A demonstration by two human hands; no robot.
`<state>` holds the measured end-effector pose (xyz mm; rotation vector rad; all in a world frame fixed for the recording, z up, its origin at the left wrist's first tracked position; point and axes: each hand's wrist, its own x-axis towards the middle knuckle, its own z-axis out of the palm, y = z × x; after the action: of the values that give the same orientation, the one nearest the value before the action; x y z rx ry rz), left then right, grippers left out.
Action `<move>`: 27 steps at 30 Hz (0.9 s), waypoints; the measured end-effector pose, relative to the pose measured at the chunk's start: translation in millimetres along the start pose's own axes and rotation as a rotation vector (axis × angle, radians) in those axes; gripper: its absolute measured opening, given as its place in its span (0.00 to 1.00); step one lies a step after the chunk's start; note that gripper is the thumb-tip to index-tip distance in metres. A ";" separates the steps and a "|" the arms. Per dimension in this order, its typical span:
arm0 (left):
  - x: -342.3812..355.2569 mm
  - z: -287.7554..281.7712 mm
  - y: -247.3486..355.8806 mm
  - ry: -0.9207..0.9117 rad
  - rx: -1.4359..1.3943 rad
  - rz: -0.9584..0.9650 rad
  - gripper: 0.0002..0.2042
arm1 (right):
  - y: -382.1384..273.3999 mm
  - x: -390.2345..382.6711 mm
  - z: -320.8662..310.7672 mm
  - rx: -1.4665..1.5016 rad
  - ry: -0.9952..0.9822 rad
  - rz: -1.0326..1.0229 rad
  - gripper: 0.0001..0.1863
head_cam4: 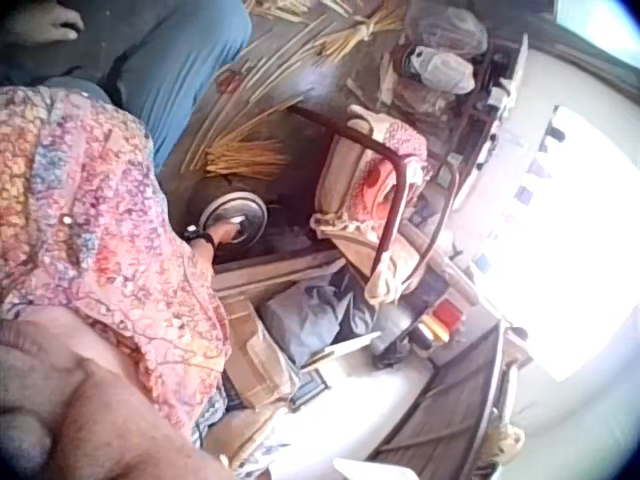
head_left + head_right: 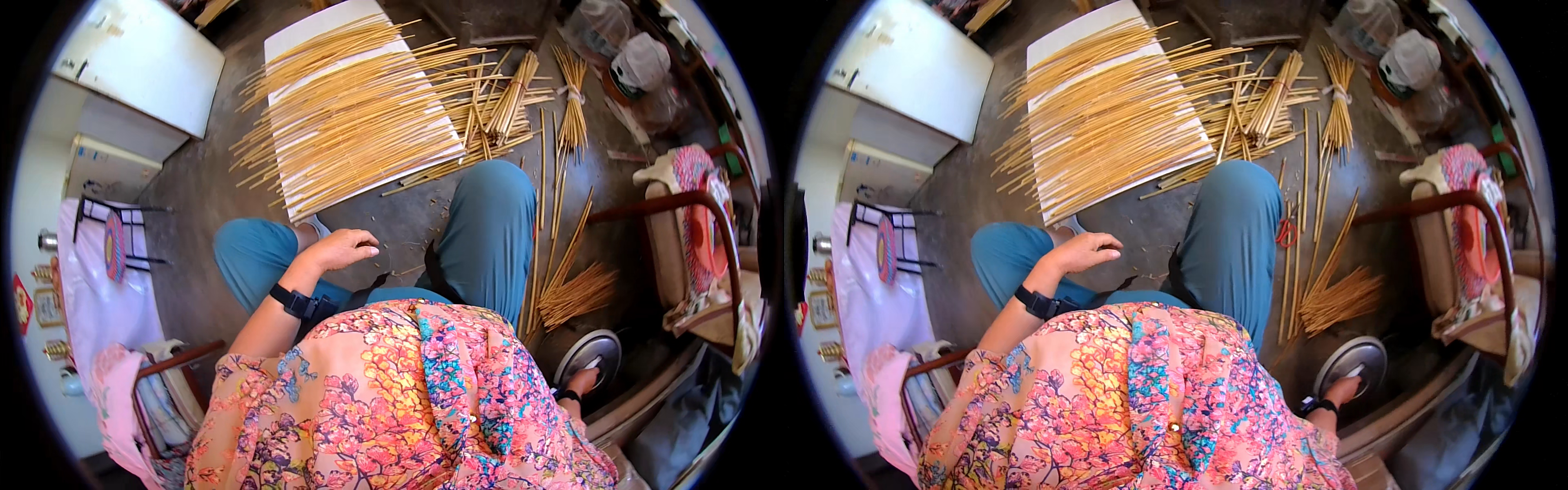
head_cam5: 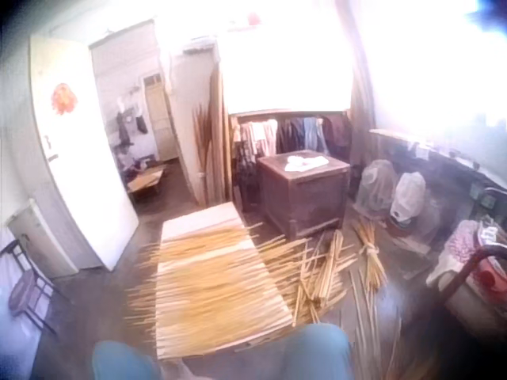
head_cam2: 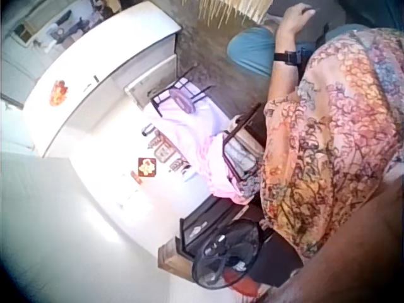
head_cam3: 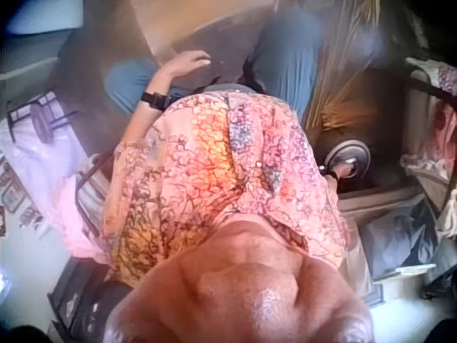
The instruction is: The person organizes several thin bamboo sticks on a table, sorts through additional bundles on the floor, and prepares white thread using a spool and a metal tool.
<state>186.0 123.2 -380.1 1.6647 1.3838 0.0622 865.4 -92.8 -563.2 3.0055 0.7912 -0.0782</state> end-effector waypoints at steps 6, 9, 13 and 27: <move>-9.1 9.7 -24.9 -0.018 -0.025 0.014 0.17 | 7.4 1.5 -5.6 0.027 -0.040 -0.015 0.13; -11.4 3.1 -23.4 0.054 -0.079 0.018 0.17 | -3.6 36.6 -21.0 0.087 0.059 -0.069 0.11; -22.4 0.5 -34.5 0.163 -0.275 0.004 0.14 | -103.8 84.8 -78.3 0.793 0.065 -0.350 0.07; -42.9 -55.0 48.6 0.615 -1.237 0.538 0.17 | -506.6 -315.8 -288.4 0.958 -0.974 -1.587 0.07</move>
<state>175.6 126.4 -295.7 0.8656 0.8637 1.5099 352.9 205.6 -266.9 1.2180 2.9013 -1.9986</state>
